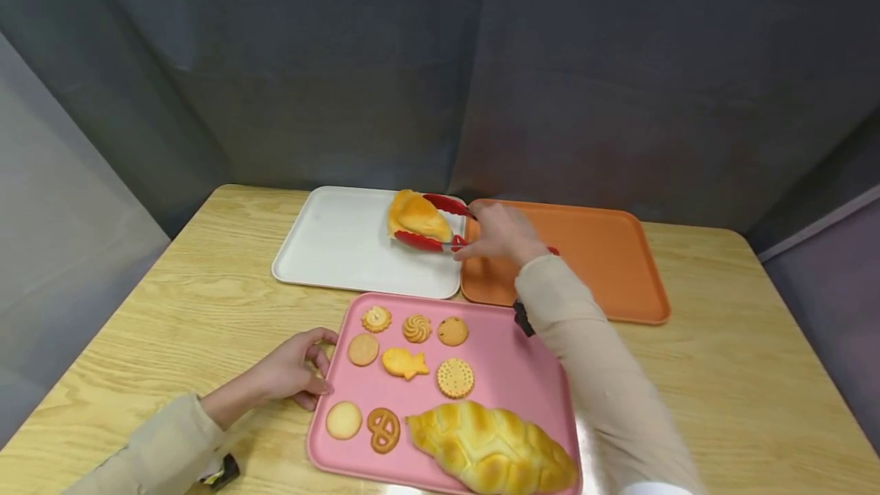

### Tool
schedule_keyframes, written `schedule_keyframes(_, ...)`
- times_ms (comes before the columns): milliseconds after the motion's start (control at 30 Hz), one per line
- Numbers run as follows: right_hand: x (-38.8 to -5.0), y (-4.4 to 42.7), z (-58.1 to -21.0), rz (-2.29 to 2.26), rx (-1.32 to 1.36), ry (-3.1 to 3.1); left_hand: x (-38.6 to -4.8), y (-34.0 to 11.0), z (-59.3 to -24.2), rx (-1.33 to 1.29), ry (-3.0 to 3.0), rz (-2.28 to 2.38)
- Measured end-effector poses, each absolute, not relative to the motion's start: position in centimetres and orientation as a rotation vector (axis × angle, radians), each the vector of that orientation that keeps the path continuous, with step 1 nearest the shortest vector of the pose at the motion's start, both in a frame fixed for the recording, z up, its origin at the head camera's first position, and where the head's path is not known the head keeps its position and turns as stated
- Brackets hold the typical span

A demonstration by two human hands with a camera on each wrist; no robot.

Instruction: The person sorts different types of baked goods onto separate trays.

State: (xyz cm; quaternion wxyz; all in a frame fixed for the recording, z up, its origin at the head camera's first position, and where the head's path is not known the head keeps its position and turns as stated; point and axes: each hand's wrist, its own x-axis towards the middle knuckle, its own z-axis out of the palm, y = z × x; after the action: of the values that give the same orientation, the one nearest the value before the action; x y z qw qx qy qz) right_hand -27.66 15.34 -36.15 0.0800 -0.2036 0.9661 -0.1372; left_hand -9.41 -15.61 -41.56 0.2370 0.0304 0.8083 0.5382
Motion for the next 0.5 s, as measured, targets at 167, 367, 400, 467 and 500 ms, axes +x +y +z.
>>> schedule_keyframes(167,-27.9,15.1,-37.0,-0.406,-0.499,2.869,-9.4,-15.5,-41.5,0.086,2.21,1.472)
schedule_keyframes(367,-27.8,15.1,-37.7,-0.409,-0.453,2.871,-9.4,-15.4,-41.4,0.098,2.197,1.48)
schedule_keyframes(400,-27.7,15.1,-37.8,-0.417,-0.447,2.873,-9.4,-15.4,-41.4,0.099,2.196,1.479)
schedule_keyframes(467,-27.6,15.2,-37.8,-0.444,-0.44,2.871,-9.3,-15.3,-41.4,0.097,2.195,1.477)
schedule_keyframes(500,-27.6,15.3,-37.7,-0.456,-0.44,2.872,-9.3,-15.4,-41.4,0.095,2.197,1.475)
